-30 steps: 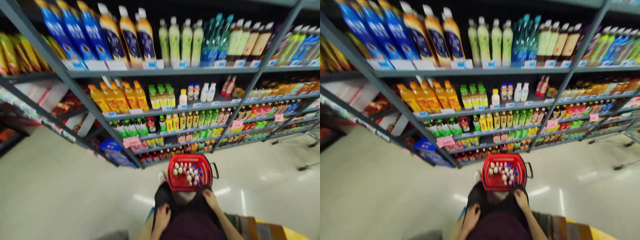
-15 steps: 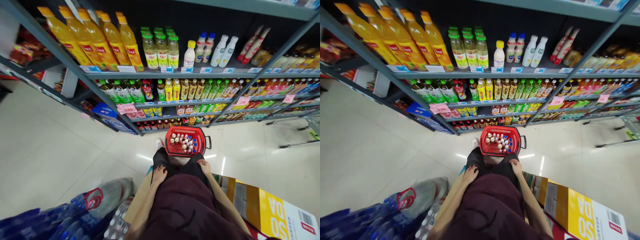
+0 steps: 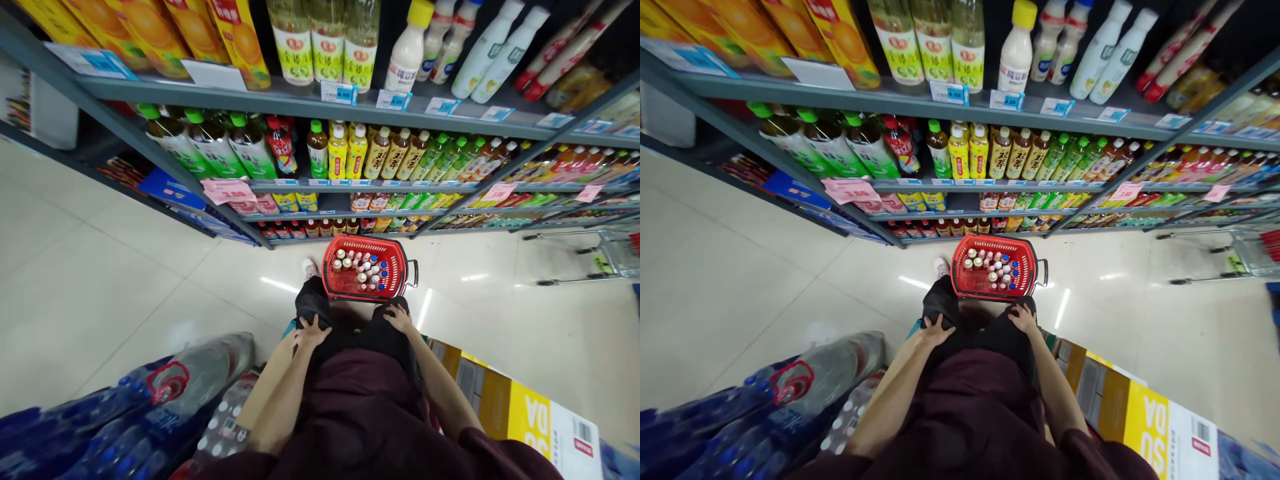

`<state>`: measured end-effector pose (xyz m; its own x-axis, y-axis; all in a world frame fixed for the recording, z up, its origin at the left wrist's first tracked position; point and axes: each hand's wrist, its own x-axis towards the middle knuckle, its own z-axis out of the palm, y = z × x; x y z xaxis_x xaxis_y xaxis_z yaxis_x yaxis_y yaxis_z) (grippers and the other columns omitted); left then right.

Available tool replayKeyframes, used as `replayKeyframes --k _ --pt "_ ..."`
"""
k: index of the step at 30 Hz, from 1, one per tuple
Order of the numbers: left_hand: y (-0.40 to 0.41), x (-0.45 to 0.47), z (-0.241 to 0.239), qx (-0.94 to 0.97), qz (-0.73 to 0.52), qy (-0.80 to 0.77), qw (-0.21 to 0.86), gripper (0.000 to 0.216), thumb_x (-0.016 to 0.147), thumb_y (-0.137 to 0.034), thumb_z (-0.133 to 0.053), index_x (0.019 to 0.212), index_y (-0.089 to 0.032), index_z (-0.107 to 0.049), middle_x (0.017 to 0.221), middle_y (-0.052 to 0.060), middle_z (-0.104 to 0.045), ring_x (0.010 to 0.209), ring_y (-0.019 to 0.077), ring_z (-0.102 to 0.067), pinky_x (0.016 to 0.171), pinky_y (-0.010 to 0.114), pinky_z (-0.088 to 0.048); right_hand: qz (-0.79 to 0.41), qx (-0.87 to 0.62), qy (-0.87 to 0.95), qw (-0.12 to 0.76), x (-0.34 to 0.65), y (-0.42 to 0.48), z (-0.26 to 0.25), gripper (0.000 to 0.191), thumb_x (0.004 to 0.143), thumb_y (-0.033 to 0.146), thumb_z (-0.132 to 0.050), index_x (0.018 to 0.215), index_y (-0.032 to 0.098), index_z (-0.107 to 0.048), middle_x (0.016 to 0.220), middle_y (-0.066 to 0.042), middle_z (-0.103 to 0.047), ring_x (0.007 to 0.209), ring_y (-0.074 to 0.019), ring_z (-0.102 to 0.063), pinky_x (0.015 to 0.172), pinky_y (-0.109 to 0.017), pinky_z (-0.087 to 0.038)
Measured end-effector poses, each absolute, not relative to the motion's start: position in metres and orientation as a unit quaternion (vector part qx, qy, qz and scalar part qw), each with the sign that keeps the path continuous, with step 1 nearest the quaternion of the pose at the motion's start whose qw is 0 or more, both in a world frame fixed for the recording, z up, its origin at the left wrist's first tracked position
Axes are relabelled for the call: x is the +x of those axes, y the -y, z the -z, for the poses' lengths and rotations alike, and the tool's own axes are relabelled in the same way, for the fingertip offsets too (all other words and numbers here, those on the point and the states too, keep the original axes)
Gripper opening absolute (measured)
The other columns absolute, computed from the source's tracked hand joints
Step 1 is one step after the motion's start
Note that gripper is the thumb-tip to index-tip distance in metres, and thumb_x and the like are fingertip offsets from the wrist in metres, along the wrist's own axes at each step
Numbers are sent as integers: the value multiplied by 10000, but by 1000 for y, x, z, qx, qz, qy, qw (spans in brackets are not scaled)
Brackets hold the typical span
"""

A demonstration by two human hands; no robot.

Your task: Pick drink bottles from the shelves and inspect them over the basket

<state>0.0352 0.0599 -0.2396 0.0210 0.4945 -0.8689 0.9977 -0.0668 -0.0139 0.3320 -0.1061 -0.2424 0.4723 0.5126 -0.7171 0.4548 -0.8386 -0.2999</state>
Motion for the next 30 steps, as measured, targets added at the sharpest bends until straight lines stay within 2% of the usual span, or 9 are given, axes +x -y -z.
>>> replayKeyframes --k 4,7,9,11,13,17,21,26,30 --pt "-69 45 250 627 389 -592 324 927 874 -699 -508 1637 -342 -120 1706 243 -80 1417 596 -338 873 736 -493 -422 -857 295 -36 339 87 247 447 913 396 -641 1347 293 -622 1564 -54 -511 1578 -282 -197 1227 -674 -62" --pt "-76 52 257 654 392 -576 296 928 871 -688 -544 1634 -328 -158 1643 285 -225 1331 575 -448 842 687 -514 -403 -867 282 -80 349 63 261 468 929 374 -611 1381 255 -590 1472 -118 -594 1508 -329 -351 1196 -720 -72" --pt "-80 58 262 671 386 -574 266 883 878 -649 -569 1624 -320 -229 1562 290 -344 1250 547 -516 812 664 -522 -392 -874 271 -98 358 43 278 473 949 354 -572 1404 223 -570 1419 -147 -630 1430 -339 -465 1200 -667 -178" --pt "-83 64 267 690 373 -575 231 797 907 -600 -556 1605 -307 -307 1467 291 -428 1158 516 -567 764 632 -532 -392 -874 266 -105 366 19 301 472 976 337 -517 1426 198 -551 1390 -150 -650 1356 -303 -554 1174 -510 -341" --pt "-85 68 272 703 368 -571 212 719 938 -567 -516 1584 -290 -366 1394 298 -468 1078 496 -593 707 586 -537 -405 -869 263 -109 371 -6 329 473 996 332 -474 1440 184 -541 1370 -139 -666 1284 -266 -621 1089 -378 -452" --pt "-87 73 277 713 374 -559 200 621 983 -526 -408 1546 -266 -437 1329 301 -488 1032 493 -587 654 524 -532 -438 -851 262 -123 369 -51 393 536 976 358 -514 1483 184 -512 1342 -119 -687 1241 -259 -658 1042 -326 -496" --pt "-94 74 279 715 384 -546 207 599 1005 -508 -304 1505 -231 -484 1327 306 -472 1035 465 -571 685 534 -529 -473 -831 264 -124 359 -75 454 583 942 361 -574 1506 230 -497 1394 -85 -657 1255 -245 -646 1046 -304 -498" --pt "-111 81 284 679 414 -558 239 571 992 -528 -307 1345 -190 -603 1264 275 -490 961 414 -583 695 490 -515 -494 -822 245 -142 360 -73 507 634 897 320 -608 1506 193 -481 1428 -128 -609 1264 -275 -622 1033 -351 -512" --pt "-117 88 285 671 436 -551 239 558 982 -537 -332 1306 -181 -613 1253 263 -486 956 406 -580 699 460 -502 -510 -812 244 -143 369 -66 532 620 906 302 -599 1504 196 -473 1409 -110 -613 1256 -255 -623 1034 -334 -512"
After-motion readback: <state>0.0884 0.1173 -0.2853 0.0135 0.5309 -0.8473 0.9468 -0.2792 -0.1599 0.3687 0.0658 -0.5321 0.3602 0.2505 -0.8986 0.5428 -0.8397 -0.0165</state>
